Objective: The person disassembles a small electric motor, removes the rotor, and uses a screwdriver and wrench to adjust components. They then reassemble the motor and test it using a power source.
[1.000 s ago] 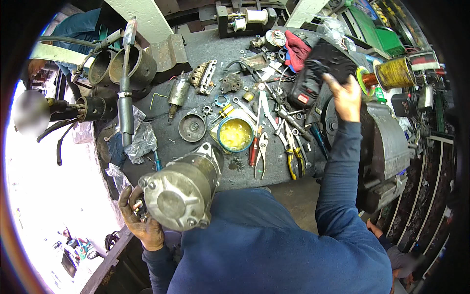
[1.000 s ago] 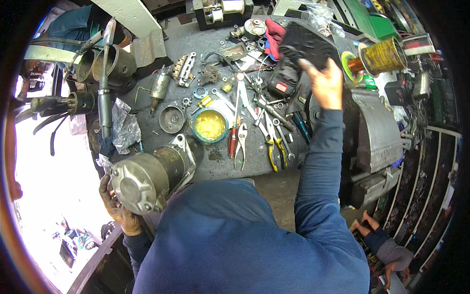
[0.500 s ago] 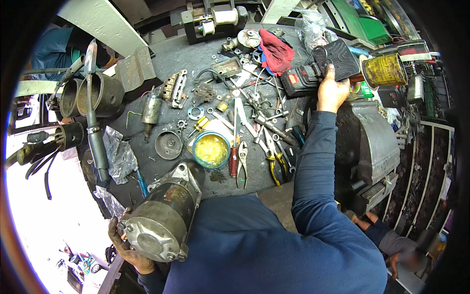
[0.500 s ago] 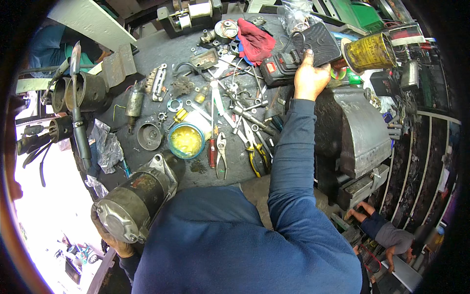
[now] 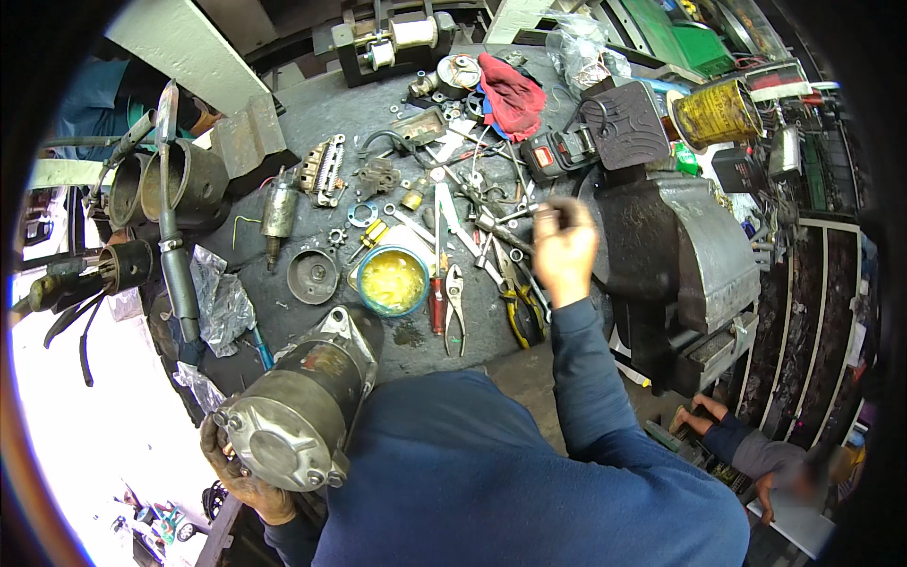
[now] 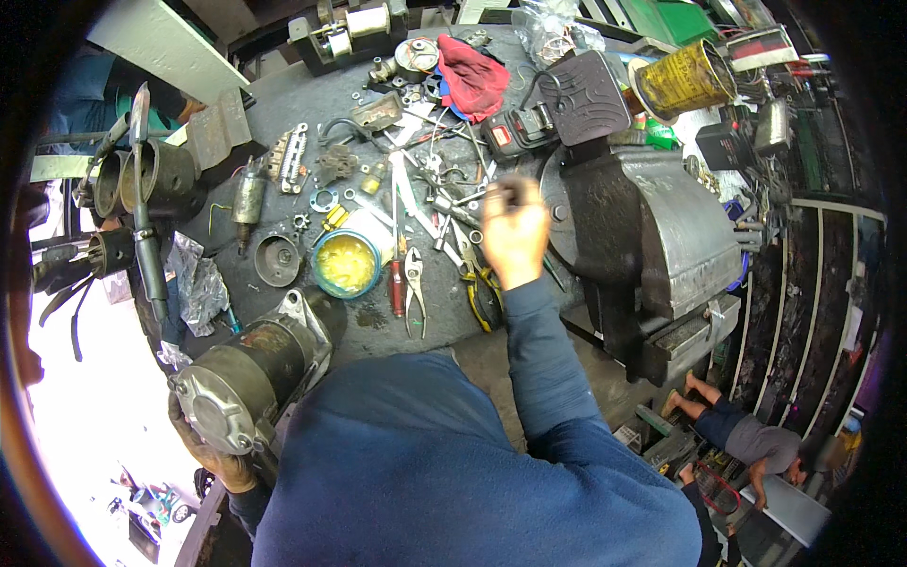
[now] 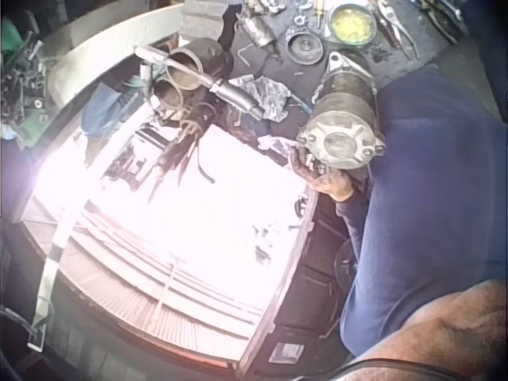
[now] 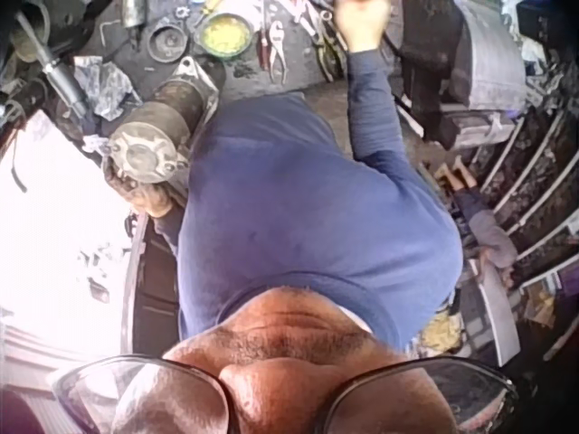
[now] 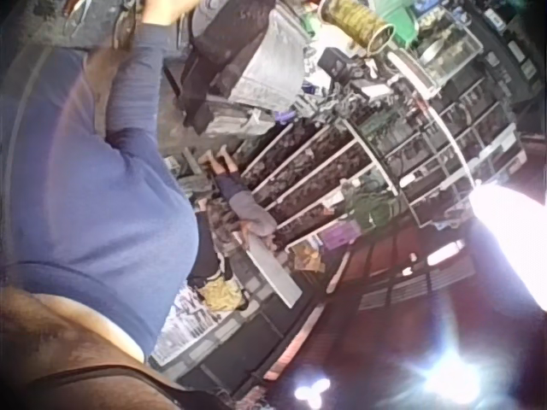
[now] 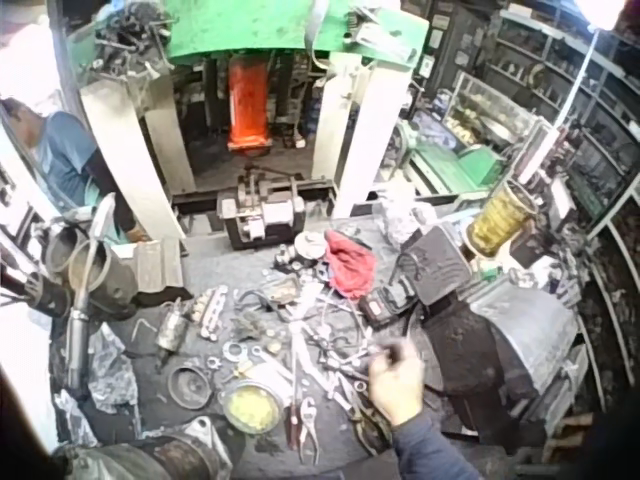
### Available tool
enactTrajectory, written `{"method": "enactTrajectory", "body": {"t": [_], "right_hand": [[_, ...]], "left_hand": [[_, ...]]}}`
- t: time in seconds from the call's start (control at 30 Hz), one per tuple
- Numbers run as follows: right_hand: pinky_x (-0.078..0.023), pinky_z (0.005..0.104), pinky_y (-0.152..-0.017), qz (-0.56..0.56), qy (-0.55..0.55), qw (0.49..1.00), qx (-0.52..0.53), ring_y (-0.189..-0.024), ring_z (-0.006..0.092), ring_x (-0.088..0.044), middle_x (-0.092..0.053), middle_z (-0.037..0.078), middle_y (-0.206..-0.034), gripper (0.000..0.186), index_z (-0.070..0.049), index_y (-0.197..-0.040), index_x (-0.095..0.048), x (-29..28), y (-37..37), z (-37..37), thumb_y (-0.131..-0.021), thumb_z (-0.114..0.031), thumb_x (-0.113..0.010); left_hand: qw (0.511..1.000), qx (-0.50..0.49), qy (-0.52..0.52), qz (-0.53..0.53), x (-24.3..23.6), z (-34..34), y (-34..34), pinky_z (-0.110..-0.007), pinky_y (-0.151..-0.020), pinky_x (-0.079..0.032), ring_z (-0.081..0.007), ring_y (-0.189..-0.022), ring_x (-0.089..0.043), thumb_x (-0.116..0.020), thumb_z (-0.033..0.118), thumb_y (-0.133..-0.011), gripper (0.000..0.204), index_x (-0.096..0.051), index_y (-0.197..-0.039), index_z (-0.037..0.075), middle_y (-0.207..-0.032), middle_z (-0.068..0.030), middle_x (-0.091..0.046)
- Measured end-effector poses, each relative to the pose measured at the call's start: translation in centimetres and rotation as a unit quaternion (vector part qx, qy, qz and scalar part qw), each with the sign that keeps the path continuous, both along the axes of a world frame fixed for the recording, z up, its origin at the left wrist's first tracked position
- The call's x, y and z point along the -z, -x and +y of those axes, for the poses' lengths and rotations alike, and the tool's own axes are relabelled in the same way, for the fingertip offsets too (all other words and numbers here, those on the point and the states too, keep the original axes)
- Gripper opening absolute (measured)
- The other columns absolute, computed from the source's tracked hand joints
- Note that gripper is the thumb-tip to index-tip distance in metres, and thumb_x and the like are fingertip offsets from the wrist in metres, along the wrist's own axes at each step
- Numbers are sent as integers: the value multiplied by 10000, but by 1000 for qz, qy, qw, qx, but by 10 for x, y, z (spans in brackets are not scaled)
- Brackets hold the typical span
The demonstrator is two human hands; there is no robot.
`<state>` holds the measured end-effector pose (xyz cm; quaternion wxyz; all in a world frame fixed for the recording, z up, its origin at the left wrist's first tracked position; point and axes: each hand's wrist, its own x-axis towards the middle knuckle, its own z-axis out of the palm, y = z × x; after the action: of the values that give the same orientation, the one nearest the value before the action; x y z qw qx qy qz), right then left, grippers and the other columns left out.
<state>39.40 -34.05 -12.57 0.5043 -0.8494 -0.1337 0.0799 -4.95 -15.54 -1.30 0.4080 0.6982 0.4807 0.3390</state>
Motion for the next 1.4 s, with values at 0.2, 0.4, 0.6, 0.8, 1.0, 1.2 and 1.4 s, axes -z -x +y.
{"method": "enactTrajectory", "body": {"t": [0.2,0.4,0.6,0.8,1.0,1.2,1.4], "right_hand": [[-350,688,-1093,-222,303,897,-233,-1360,396,-467,-606,117,-1410,571,-146,-1384,-609,-9,24,51,-860,-319,-758],[-387,549,-1092,-128,162,889,-408,-1275,334,-561,-696,118,-1231,452,-120,-1273,-679,-6,22,53,-832,-207,-735],[-498,466,-933,-172,42,960,-217,-1013,383,-660,-707,170,-997,244,-26,-1071,-706,-32,49,-12,-840,-106,-694],[-553,463,-811,-137,99,985,-35,-918,401,-691,-711,193,-954,204,-13,-1040,-709,-44,123,-127,-865,-110,-669],[-566,474,-776,-186,142,972,35,-881,392,-696,-722,165,-952,131,-47,-998,-687,-46,259,-214,-904,-137,-682],[-558,488,-892,103,339,934,39,-1040,377,-705,-735,188,-1085,314,-50,-1159,-691,-44,389,-315,-913,-245,-698],[-557,523,-888,174,311,933,39,-1090,403,-680,-718,180,-1138,465,-55,-1229,-645,-19,436,-388,-857,-310,-760]], "left_hand": [[1000,4,-17,24,-2,3,0,-440,-1157,-372,-304,-1360,-485,-674,739,-840,1076,-407,-1506,-64,-1463,-192,-496],[1000,1,-21,12,-4,3,-13,-456,-1165,-356,-310,-1372,-467,-669,812,-800,1150,-408,-1508,-55,-1463,-193,-492],[994,63,-8,-90,5,6,-13,-398,-1115,-400,-263,-1314,-499,-735,449,-946,763,-452,-1488,-7,-1417,-154,-502],[989,105,-80,-73,8,22,-11,-355,-974,-465,-240,-1099,-558,-697,410,-979,657,-519,-1451,-9,-1341,-148,-570],[920,199,-327,-85,14,37,-18,-473,-1136,-433,-355,-1373,-507,-721,394,-966,664,-518,-1441,-23,-1482,-197,-542],[912,196,-314,-175,-29,-3,-8,-437,-1041,-507,-323,-1227,-603,-765,280,-939,614,-534,-1406,-46,-1381,-221,-605],[774,465,-389,-181,-75,-154,-52,-453,-951,-560,-351,-1085,-657,-747,250,-977,548,-550,-1359,-90,-1262,-260,-642]]}}
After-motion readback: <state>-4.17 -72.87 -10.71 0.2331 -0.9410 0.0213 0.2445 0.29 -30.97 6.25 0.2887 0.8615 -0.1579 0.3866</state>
